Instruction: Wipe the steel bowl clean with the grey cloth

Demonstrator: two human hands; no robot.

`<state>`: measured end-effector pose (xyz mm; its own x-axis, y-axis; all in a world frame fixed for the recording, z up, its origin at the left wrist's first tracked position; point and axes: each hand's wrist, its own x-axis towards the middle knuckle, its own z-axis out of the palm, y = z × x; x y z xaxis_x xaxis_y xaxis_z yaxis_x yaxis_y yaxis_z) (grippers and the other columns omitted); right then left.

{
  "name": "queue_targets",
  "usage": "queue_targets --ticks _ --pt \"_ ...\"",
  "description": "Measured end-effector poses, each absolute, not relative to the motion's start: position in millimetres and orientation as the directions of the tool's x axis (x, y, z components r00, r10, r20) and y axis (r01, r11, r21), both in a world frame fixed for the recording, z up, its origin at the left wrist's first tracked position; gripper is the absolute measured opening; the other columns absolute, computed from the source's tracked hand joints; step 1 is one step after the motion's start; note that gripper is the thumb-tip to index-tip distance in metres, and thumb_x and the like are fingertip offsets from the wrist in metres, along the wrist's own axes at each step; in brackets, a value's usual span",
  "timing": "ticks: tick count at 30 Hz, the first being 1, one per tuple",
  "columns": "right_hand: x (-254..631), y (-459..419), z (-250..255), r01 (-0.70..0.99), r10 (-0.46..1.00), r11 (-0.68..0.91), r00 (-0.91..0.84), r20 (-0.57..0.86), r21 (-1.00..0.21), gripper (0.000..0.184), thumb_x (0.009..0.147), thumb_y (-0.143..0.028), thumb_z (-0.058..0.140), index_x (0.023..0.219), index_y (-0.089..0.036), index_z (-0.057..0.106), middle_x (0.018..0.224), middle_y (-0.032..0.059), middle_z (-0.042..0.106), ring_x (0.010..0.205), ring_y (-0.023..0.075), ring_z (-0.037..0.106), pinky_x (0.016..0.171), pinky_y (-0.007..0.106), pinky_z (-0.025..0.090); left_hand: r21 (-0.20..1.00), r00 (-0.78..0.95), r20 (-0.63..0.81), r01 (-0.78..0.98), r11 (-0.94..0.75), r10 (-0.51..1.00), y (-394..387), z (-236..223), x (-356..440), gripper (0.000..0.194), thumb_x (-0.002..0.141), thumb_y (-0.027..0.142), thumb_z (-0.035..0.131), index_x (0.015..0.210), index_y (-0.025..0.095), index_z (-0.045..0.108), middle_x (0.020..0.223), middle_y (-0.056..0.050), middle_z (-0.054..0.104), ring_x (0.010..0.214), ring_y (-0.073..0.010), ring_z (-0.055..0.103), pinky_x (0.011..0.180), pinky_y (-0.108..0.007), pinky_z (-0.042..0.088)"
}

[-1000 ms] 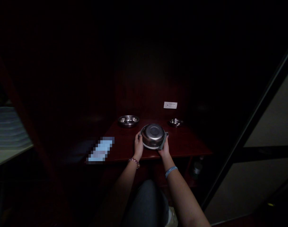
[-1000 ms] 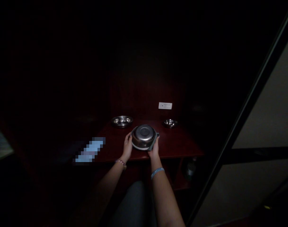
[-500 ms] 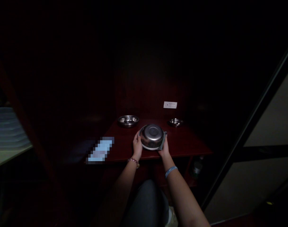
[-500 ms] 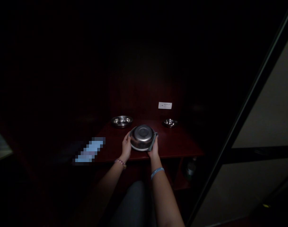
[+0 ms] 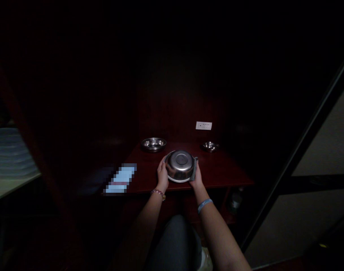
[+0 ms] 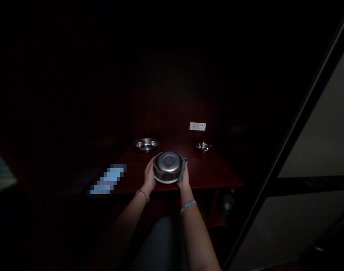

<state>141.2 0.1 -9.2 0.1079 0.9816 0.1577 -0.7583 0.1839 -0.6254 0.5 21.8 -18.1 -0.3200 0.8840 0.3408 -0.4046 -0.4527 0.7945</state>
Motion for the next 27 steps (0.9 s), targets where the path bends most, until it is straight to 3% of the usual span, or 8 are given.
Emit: queue_targets --ticks 11,19,27 --pt "145.1 8.4 -20.3 -0.749 0.973 0.229 0.167 0.158 -0.621 0.054 0.1 -0.062 0.039 0.112 -0.024 0.075 0.12 0.0032 0.08 0.125 0.0218 0.07 0.123 0.048 0.04 0.82 -0.345 0.213 -0.446 -0.359 0.914 21.9 -18.0 1.1 0.033 0.093 0.036 0.06 0.12 0.017 0.067 0.133 -0.015 0.071 0.125 -0.026 0.066 0.114 -0.045 0.047" --pt "147.3 9.2 -20.6 -0.794 0.977 0.206 0.203 0.07 -0.572 0.05 0.103 -0.056 0.036 0.102 -0.026 0.076 0.111 0.002 0.082 0.116 0.0221 0.074 0.119 0.046 0.047 0.853 -0.252 0.347 -0.316 -0.416 0.903 20.0 -19.8 4.9 0.037 0.098 0.033 0.058 0.132 0.019 0.064 0.148 -0.014 0.062 0.14 -0.0254 0.056 0.125 -0.044 0.034" --pt "145.9 5.7 -16.3 -0.814 0.979 0.195 0.191 0.065 -0.547 0.049 0.103 -0.053 0.038 0.105 -0.023 0.077 0.111 0.0043 0.082 0.121 0.0218 0.072 0.118 0.044 0.049 0.871 -0.231 0.357 -0.267 -0.412 0.905 25.1 -23.6 4.1 0.045 0.1 0.037 0.055 0.14 0.018 0.061 0.157 -0.013 0.055 0.149 -0.0253 0.048 0.128 -0.042 0.03"
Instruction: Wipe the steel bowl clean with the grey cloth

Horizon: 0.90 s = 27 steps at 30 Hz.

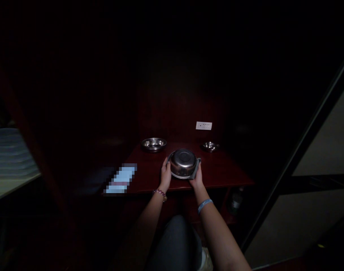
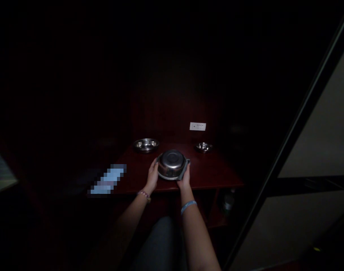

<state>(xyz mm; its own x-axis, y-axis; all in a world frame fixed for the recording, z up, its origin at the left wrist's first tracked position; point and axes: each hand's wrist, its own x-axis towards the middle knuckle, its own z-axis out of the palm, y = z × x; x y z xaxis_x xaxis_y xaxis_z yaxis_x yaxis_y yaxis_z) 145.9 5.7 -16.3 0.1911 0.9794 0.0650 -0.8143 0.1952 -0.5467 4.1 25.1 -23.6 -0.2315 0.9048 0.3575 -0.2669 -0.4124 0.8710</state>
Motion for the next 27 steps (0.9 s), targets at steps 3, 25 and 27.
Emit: queue_targets --ticks 3,25,27 --pt "145.1 4.8 -14.2 -0.813 0.975 0.209 0.214 0.055 -0.544 0.048 0.103 -0.052 0.038 0.105 -0.023 0.077 0.112 0.0049 0.082 0.12 0.0218 0.073 0.118 0.044 0.048 0.871 -0.231 0.374 -0.245 -0.425 0.898 25.8 -24.0 3.4 0.045 0.1 0.039 0.055 0.139 0.018 0.062 0.156 -0.013 0.056 0.148 -0.0259 0.048 0.128 -0.043 0.03" --pt "146.6 9.5 -18.3 -0.811 0.976 0.21 0.203 0.074 -0.546 0.049 0.102 -0.054 0.039 0.102 -0.023 0.078 0.107 0.003 0.083 0.113 0.0205 0.075 0.115 0.043 0.05 0.858 -0.224 0.395 -0.258 -0.445 0.891 28.3 -25.8 3.1 0.042 0.099 0.035 0.056 0.136 0.018 0.064 0.153 -0.012 0.059 0.145 -0.0259 0.051 0.127 -0.044 0.031" --pt "147.0 9.9 -19.2 -0.816 0.978 0.205 0.198 0.071 -0.541 0.049 0.103 -0.053 0.039 0.103 -0.023 0.078 0.106 0.0035 0.083 0.112 0.0203 0.075 0.115 0.043 0.05 0.852 -0.22 0.405 -0.26 -0.454 0.887 29.5 -26.8 3.2 0.042 0.099 0.036 0.056 0.136 0.019 0.065 0.152 -0.012 0.06 0.145 -0.0258 0.052 0.126 -0.044 0.032"
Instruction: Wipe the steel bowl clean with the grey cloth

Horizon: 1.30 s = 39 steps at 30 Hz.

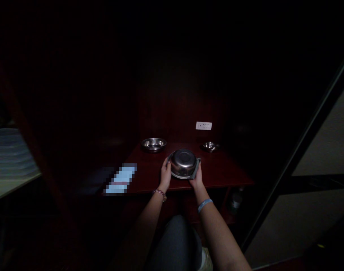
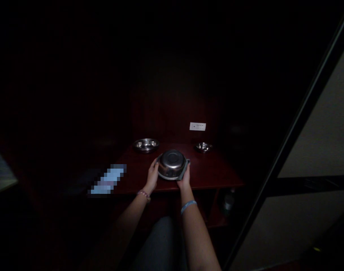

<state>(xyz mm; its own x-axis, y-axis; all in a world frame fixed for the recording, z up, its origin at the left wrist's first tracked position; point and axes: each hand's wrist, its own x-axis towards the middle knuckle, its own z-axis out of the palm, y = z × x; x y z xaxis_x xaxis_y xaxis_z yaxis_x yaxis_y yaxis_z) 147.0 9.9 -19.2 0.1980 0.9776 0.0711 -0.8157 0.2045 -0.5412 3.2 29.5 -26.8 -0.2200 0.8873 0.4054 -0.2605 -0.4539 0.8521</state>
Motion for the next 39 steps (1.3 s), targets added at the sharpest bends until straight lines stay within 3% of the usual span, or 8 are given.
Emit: queue_targets --ticks 12,21,39 --pt "146.8 6.1 -18.4 -0.792 0.973 0.226 0.208 0.098 -0.568 0.048 0.103 -0.052 0.038 0.104 -0.024 0.077 0.11 0.0051 0.082 0.107 0.0221 0.077 0.111 0.045 0.054 0.847 -0.224 0.409 -0.268 -0.46 0.885 31.6 -29.9 2.5 0.043 0.098 0.039 0.058 0.135 0.019 0.065 0.151 -0.014 0.06 0.144 -0.0269 0.053 0.125 -0.046 0.035" --pt "143.9 1.2 -11.4 -0.79 0.978 0.204 0.195 0.079 -0.579 0.05 0.102 -0.054 0.038 0.106 -0.023 0.077 0.112 0.0056 0.082 0.122 0.022 0.071 0.118 0.046 0.048 0.845 -0.231 0.373 -0.314 -0.432 0.898 25.3 -24.3 3.5 0.048 0.096 0.05 0.062 0.133 0.02 0.065 0.149 -0.014 0.062 0.142 -0.0278 0.054 0.123 -0.046 0.036" --pt "144.0 -0.3 -8.3 -0.823 0.979 0.185 0.2 0.032 -0.536 0.049 0.102 -0.052 0.039 0.103 -0.022 0.078 0.108 0.005 0.082 0.118 0.0218 0.073 0.117 0.044 0.048 0.843 -0.218 0.379 -0.32 -0.433 0.899 25.4 -24.4 3.7 0.048 0.094 0.047 0.066 0.133 0.02 0.064 0.147 -0.014 0.063 0.137 -0.0265 0.058 0.121 -0.044 0.038"
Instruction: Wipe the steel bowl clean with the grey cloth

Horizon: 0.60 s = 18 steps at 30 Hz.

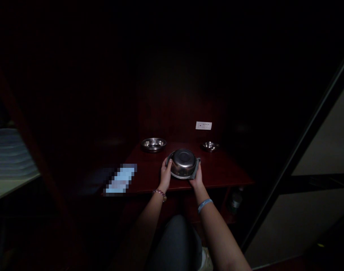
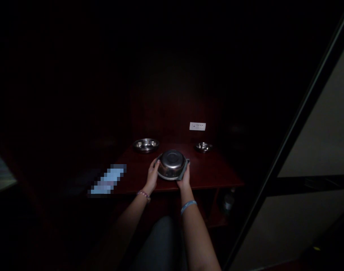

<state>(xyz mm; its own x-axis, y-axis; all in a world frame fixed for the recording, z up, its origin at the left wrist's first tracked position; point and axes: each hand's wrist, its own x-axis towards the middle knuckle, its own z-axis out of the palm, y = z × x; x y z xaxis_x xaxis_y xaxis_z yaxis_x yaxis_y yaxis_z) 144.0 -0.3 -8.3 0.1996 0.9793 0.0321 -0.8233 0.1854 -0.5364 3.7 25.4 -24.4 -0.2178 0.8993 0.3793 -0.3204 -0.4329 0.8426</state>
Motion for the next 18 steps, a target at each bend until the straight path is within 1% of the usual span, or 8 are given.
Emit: queue_targets --ticks 3,8,13,18 --pt "143.8 -1.1 -7.6 -0.814 0.98 0.189 0.187 0.06 -0.549 0.05 0.103 -0.053 0.038 0.103 -0.023 0.078 0.109 0.0043 0.082 0.12 0.0215 0.072 0.118 0.045 0.047 0.845 -0.22 0.368 -0.326 -0.424 0.903 24.1 -23.7 3.8 0.047 0.094 0.046 0.067 0.134 0.02 0.064 0.148 -0.013 0.063 0.138 -0.0263 0.057 0.121 -0.043 0.038" --pt "143.7 0.3 -9.3 -0.806 0.977 0.205 0.202 0.068 -0.555 0.05 0.103 -0.052 0.036 0.101 -0.025 0.078 0.105 0.0017 0.083 0.115 0.0209 0.074 0.116 0.045 0.05 0.844 -0.222 0.382 -0.312 -0.437 0.897 22.6 -22.4 3.8 0.047 0.094 0.046 0.067 0.132 0.02 0.065 0.147 -0.014 0.063 0.138 -0.0263 0.058 0.122 -0.043 0.038" --pt "144.4 2.9 -12.6 -0.789 0.976 0.205 0.206 0.066 -0.578 0.048 0.102 -0.054 0.039 0.1 -0.025 0.078 0.106 0.0024 0.083 0.118 0.0222 0.073 0.117 0.046 0.049 0.849 -0.227 0.372 -0.309 -0.429 0.9 22.2 -21.4 4.2 0.047 0.093 0.047 0.067 0.132 0.021 0.065 0.146 -0.014 0.064 0.139 -0.027 0.057 0.121 -0.045 0.039" --pt "144.8 2.9 -13.4 -0.804 0.98 0.192 0.188 0.065 -0.563 0.05 0.104 -0.053 0.036 0.102 -0.024 0.078 0.106 0.0022 0.083 0.113 0.0219 0.075 0.115 0.046 0.051 0.85 -0.224 0.354 -0.327 -0.412 0.908 23.0 -21.8 4.5 0.049 0.092 0.047 0.069 0.132 0.02 0.064 0.145 -0.015 0.065 0.137 -0.0273 0.059 0.12 -0.046 0.041"
